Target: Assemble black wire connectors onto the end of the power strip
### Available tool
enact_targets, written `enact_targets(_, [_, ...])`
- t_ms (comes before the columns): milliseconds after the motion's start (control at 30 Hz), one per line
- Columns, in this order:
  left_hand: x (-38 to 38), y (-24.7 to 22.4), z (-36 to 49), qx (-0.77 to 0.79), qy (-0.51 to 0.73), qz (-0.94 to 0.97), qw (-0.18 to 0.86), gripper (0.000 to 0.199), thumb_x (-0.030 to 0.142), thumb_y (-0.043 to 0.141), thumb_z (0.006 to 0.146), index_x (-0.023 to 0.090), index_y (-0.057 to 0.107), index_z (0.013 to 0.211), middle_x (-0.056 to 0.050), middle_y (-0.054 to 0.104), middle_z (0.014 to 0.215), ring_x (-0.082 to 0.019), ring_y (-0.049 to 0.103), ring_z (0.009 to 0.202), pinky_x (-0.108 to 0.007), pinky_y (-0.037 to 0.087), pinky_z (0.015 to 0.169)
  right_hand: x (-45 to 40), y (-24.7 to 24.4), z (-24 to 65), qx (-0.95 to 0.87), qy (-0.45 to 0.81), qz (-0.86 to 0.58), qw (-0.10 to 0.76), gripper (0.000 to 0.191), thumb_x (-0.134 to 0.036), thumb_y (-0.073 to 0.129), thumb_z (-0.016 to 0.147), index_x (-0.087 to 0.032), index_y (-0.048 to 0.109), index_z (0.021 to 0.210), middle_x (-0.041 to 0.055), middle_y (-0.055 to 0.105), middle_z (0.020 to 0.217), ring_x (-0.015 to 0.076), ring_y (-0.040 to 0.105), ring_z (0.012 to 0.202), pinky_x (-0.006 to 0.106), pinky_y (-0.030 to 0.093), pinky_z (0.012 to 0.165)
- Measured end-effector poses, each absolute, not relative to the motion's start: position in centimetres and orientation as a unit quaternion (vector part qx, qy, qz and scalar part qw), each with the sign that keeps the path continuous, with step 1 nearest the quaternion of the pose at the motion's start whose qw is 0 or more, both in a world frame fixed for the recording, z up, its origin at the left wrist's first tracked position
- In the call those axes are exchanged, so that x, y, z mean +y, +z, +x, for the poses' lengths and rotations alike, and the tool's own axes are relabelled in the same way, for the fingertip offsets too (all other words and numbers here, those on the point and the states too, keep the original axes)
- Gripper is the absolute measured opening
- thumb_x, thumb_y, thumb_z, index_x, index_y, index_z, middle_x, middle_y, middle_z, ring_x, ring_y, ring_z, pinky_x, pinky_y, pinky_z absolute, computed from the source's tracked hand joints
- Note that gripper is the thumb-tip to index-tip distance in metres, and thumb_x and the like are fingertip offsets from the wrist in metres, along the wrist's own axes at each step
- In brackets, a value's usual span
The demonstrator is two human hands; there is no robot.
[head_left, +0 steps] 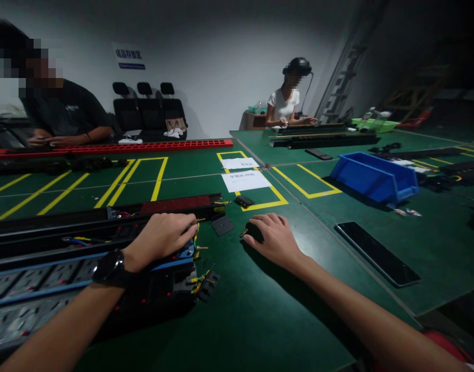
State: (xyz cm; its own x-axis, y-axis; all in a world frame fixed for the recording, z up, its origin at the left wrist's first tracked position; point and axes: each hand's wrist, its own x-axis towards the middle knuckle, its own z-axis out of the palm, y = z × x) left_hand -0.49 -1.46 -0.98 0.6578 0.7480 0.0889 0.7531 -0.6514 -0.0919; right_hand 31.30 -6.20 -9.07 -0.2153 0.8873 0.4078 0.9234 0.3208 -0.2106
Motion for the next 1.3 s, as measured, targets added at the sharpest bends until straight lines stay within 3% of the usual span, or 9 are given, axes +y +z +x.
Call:
enact_targets(200, [-1.7, -0.9, -0.4, -0.412, -0.022, -0.909, 0.06, 0.032, 0.038, 0.042, 0.11, 0.021, 0.066, 0.097, -0.005, 0.078, 0.096, -0.023, 0.071, 0.082, -0.032, 0.034, 0.063, -6.3, -9.0, 31.4, -0.822, -0.017, -0.509, 0.257, 0.013, -0.033, 0.067, 0.1, -0.028, 0.079, 0.103, 0.0064, 0.079, 0.115, 0.0332, 0.068, 0.112, 0.057, 0.042, 0.104])
enact_targets(633, [-1.5, -1.1, -0.6, -0.393, -0.038, -0.917, 0.062, 0.033, 0.037, 0.041, 0.11, 0.021, 0.066, 0.094, -0.006, 0.078, 0.093, -0.022, 0.069, 0.077, -0.033, 0.032, 0.061, -6.1, -9.3, 31.4, -0.763, 0.077, -0.504, 0.396, 0.026, -0.032, 0.047, 0.108, -0.027, 0.072, 0.111, 0.0067, 0.078, 0.094, 0.0268, 0.071, 0.088, 0.044, 0.049, 0.084])
enact_targets(933, [-1.6, -1.2, -0.6, -0.394, -0.032, -0.916, 0.069, 0.032, 0.036, 0.042, 0.11, 0.021, 0.066, 0.096, -0.006, 0.078, 0.094, -0.022, 0.07, 0.079, -0.033, 0.034, 0.062, -6.8, -8.0, 30.9, -0.721, 0.192, -0.496, 0.444, 0.023, -0.035, 0.053, 0.105, -0.025, 0.073, 0.108, 0.0077, 0.079, 0.093, 0.0245, 0.074, 0.083, 0.037, 0.055, 0.074])
enact_targets(1133, [-1.7, -1.0, -0.5, -0.403, -0.028, -0.912, 0.069, 0.032, 0.036, 0.042, 0.109, 0.021, 0.066, 0.095, -0.006, 0.078, 0.094, -0.022, 0.071, 0.079, -0.033, 0.035, 0.061, -7.0, -7.9, 30.8, -0.754, 0.149, -0.482, 0.421, 0.016, -0.03, 0.059, 0.098, -0.028, 0.074, 0.104, 0.0057, 0.081, 0.096, 0.0258, 0.075, 0.088, 0.044, 0.057, 0.084])
enact_targets(1300, [-1.7, -1.0, -0.5, -0.399, -0.041, -0.914, 0.061, 0.034, 0.037, 0.041, 0.108, 0.021, 0.067, 0.094, -0.007, 0.077, 0.091, -0.022, 0.07, 0.076, -0.033, 0.038, 0.061, -6.8, -8.5, 30.8, -0.789, 0.118, -0.461, 0.389, 0.016, -0.026, 0.056, 0.097, -0.031, 0.071, 0.1, 0.0028, 0.08, 0.094, 0.0256, 0.075, 0.089, 0.055, 0.05, 0.108])
